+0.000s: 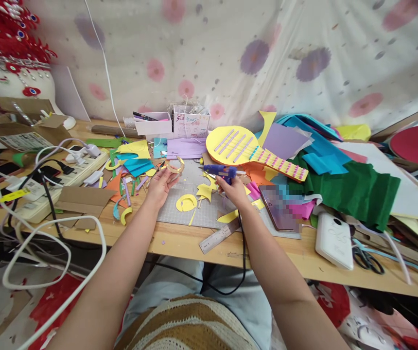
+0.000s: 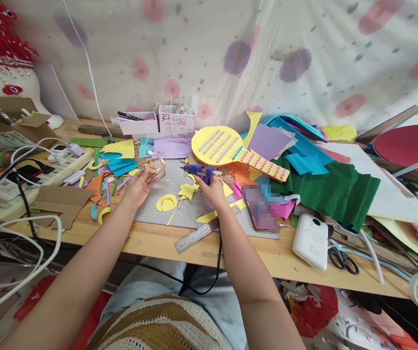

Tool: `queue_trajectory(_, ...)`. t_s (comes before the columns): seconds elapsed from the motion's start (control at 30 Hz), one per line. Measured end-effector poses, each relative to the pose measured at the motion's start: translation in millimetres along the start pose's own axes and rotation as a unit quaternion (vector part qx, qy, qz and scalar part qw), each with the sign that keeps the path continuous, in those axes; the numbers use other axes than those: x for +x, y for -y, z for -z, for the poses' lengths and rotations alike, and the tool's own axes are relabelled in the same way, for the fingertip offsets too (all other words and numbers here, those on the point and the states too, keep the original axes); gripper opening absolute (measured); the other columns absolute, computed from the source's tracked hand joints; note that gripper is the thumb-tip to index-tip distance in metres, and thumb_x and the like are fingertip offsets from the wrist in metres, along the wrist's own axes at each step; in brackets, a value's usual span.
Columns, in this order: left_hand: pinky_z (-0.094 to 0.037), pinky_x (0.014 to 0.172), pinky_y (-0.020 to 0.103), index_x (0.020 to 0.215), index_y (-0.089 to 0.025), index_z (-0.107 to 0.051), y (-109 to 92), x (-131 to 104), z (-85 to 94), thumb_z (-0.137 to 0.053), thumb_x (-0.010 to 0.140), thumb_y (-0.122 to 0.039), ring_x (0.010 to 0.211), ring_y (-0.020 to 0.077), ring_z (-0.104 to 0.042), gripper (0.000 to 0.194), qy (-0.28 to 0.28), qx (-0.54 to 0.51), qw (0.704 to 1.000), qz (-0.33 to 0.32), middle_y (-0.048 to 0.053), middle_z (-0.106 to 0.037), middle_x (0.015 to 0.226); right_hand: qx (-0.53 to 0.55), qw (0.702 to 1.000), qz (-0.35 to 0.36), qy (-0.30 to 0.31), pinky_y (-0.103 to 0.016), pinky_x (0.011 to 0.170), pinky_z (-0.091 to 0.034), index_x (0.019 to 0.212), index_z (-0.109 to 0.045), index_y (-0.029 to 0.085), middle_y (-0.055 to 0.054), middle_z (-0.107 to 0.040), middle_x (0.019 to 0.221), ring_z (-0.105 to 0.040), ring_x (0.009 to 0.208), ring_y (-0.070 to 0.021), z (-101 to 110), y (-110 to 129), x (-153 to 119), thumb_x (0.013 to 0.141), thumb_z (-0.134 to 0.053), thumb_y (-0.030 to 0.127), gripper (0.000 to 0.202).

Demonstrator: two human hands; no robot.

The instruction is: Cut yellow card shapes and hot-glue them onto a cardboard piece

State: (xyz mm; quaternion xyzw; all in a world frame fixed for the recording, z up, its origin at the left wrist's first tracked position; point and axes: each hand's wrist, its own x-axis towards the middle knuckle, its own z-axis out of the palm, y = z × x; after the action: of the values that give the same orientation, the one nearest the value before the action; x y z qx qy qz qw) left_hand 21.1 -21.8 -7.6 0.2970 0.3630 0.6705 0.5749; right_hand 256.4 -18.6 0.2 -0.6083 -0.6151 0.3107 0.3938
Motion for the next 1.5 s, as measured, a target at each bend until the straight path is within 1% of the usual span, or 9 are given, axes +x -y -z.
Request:
queue_trajectory(0.23, -0.049, 0.086, 0.032, 0.082, -0.018, -0.064, 2.3, -0.7, -0.2, -0.07, 0.07, -0.03, 0.083, 0.0146, -0.066, 0.018, -0.008, 0.008, 1.0, 0.021, 0.003, -0.071, 0.081, -0.202, 0.975, 0.086, -0.02, -0.038, 0.082, -0.042, 0.089, -0.064, 0.016, -0.013, -0.063, 0.094, -0.053, 0.099, -0.0268, -27.6, 0.0, 13.8, 0.075, -0.053, 0.054, 0.042)
queue_trajectory(0.47, -0.05, 0.081, 0.028, 0.081, -0.017, -0.063, 0.8, -0.9, -3.8, -0.068, 0.071, -0.028, 0.075, 0.0111, -0.066, 0.015, -0.007, -0.008, 0.999, 0.036, 0.002, -0.07, 0.078, -0.232, 0.959, 0.149, -0.057, -0.036, 0.079, -0.039, 0.1, -0.058, 0.016, -0.01, -0.062, 0.094, -0.051, 0.092, -0.0256, -14.4, 1.6, 3.0, 0.072, -0.058, 0.052, 0.045)
queue_trajectory(0.63, -0.05, 0.081, 0.029, 0.08, -0.017, -0.062, -0.4, 0.9, -2.0, -0.066, 0.074, -0.027, 0.077, 0.0126, -0.066, 0.012, -0.023, -0.029, 0.999, 0.035, 0.002, -0.07, 0.079, -0.242, 0.946, 0.169, -0.13, -0.03, 0.068, -0.037, 0.082, -0.055, 0.017, -0.006, -0.06, 0.077, -0.053, 0.078, -0.0205, 1.7, 21.6, -20.3, 0.076, -0.055, 0.045, 0.029)
queue_trajectory(0.73, -0.049, 0.083, 0.031, 0.082, -0.017, -0.062, 0.2, 0.7, -0.6, -0.064, 0.075, -0.03, 0.084, 0.0151, -0.066, 0.016, -0.017, -0.032, 0.999, 0.031, 0.004, -0.07, 0.085, -0.224, 0.95, 0.217, -0.016, -0.026, 0.061, -0.037, 0.081, -0.057, 0.018, -0.003, -0.06, 0.071, -0.053, 0.065, -0.0149, -1.8, 31.2, -30.0, 0.085, -0.045, 0.037, 0.023)
queue_trajectory(0.83, -0.049, 0.085, 0.034, 0.083, -0.016, -0.061, 0.3, -0.7, -0.4, -0.061, 0.078, -0.035, 0.091, 0.0169, -0.065, 0.019, 0.002, -0.031, 0.999, 0.024, 0.006, -0.07, 0.088, -0.237, 0.907, 0.323, 0.127, -0.026, 0.069, -0.04, 0.097, -0.06, 0.02, -0.006, -0.064, 0.093, -0.056, 0.081, -0.0157, -16.6, 28.8, -30.8, 0.085, -0.041, 0.018, 0.022)
queue_trajectory(0.93, -0.049, 0.086, 0.034, 0.085, -0.016, -0.061, -0.4, -2.7, -0.8, -0.058, 0.079, -0.035, 0.094, 0.0172, -0.064, 0.02, 0.032, -0.032, 0.999, 0.022, 0.006, -0.068, 0.093, -0.279, 0.86, 0.383, 0.192, -0.03, 0.079, -0.04, 0.109, -0.06, 0.021, -0.008, -0.06, 0.105, -0.051, 0.095, -0.0186, -32.9, 20.3, -24.8, 0.08, -0.038, 0.003, 0.04)
queue_trajectory(1.17, -0.048, 0.088, 0.035, 0.087, -0.017, -0.061, -2.5, -3.3, -1.4, -0.054, 0.082, -0.035, 0.095, 0.0151, -0.063, 0.019, 0.019, -0.04, 0.999, 0.023, 0.004, -0.067, 0.095, -0.262, 0.852, 0.406, 0.201, -0.032, 0.079, -0.041, 0.093, -0.067, 0.019, -0.009, -0.061, 0.097, -0.049, 0.088, -0.0182, -39.6, 19.6, -19.7, 0.087, -0.041, 0.014, 0.027)
queue_trajectory(1.3, -0.047, 0.091, 0.037, 0.087, -0.017, -0.061, -1.4, -0.7, 0.1, -0.055, 0.081, -0.039, 0.097, 0.016, -0.062, 0.023, 0.013, -0.044, 0.999, 0.01, 0.005, -0.067, 0.094, -0.224, 0.865, 0.408, 0.189, -0.032, 0.081, -0.042, 0.099, -0.065, 0.019, -0.008, -0.061, 0.1, -0.05, 0.09, -0.0175, -35.4, 21.1, -22.8, 0.088, -0.039, 0.013, 0.029)
queue_trajectory(1.5, -0.046, 0.093, 0.038, 0.088, -0.017, -0.06, 2.4, 3.3, 5.5, -0.057, 0.08, -0.038, 0.099, 0.0158, -0.061, 0.023, 0.005, -0.053, 0.999, -0.009, 0.005, -0.067, 0.098, -0.27, 0.839, 0.414, 0.228, -0.034, 0.084, -0.04, 0.104, -0.065, 0.02, -0.008, -0.06, 0.11, -0.048, 0.098, -0.0194, -42.7, 23.1, -22.3, 0.085, -0.04, 0.008, 0.034)
